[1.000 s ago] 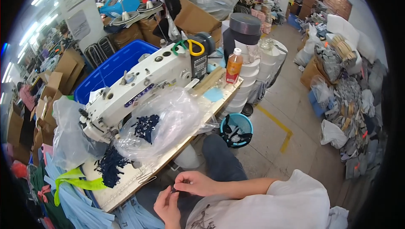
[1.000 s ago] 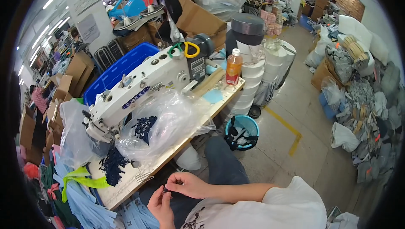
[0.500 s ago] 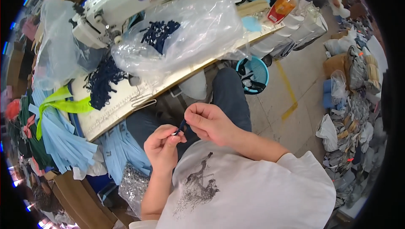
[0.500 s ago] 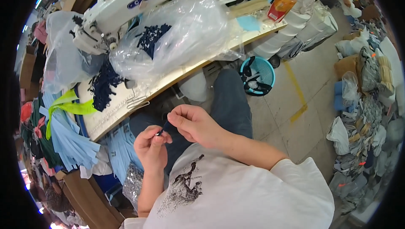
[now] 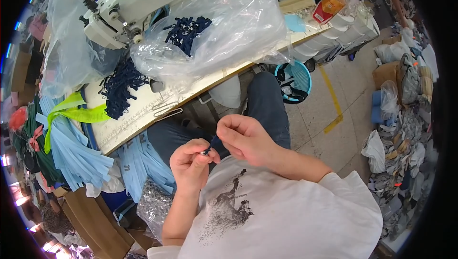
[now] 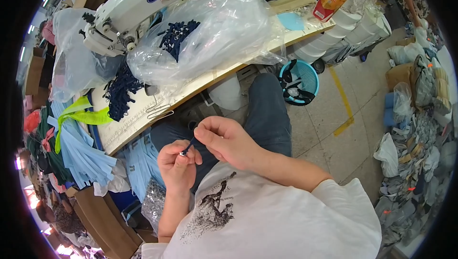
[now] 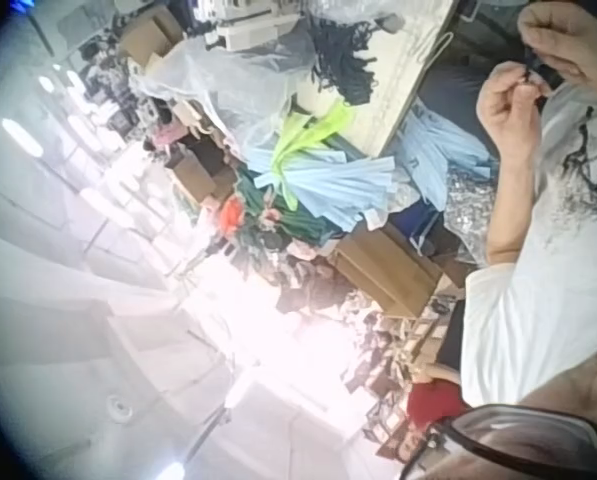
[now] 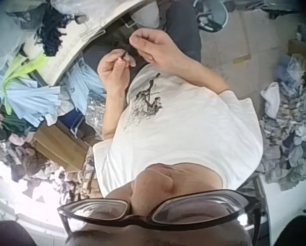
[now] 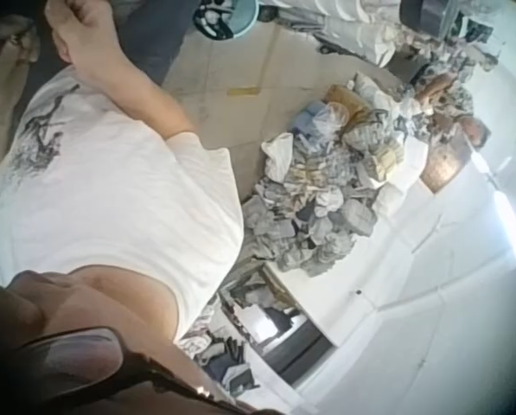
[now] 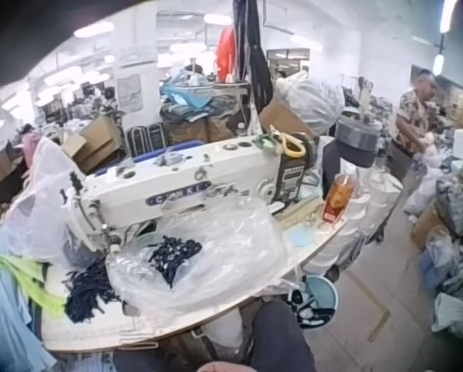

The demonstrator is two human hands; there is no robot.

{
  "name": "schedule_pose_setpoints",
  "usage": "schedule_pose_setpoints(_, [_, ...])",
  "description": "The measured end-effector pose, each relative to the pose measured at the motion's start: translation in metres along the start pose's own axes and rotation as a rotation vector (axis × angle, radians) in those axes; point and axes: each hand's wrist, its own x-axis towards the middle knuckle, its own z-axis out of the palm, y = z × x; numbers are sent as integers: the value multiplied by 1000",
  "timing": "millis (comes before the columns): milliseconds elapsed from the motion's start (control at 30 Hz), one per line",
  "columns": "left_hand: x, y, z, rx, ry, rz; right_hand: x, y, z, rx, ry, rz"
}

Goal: Threading small metal buckles or sliders onto narrow blue fabric straps.

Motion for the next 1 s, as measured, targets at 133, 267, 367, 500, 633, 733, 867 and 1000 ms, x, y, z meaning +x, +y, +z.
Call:
schedule_pose_setpoints(133, [4,10,24,367,150,29,-5,-13,0,-134,59,-123])
schedule_pose_setpoints(267, [17,15,24,927,38,174,-8,-15,-1,-252,87,-200])
schedule_pose_setpoints(367, [17,15,24,1031,108,153,-11,-16,0,-289,100,-239])
schedule_pose_setpoints(500, [13,15,20,1008,22,178,-10,-14,0,-241,122,-244])
schedule_pose_setpoints(633, [8,15,23,694,38,121,-8,-15,2,-138,106,-194])
schedule_pose_setpoints(733, [7,13,19,507,19,105,-4,-14,3,-86,98,-161])
schedule_pose_setpoints(867, [7,9,13,289,-69,72,0,-13,0,-11,74,-102])
schedule_pose_setpoints(1000, [10,9,10,146,-54,-3,5,-20,-1,-39,36,-119])
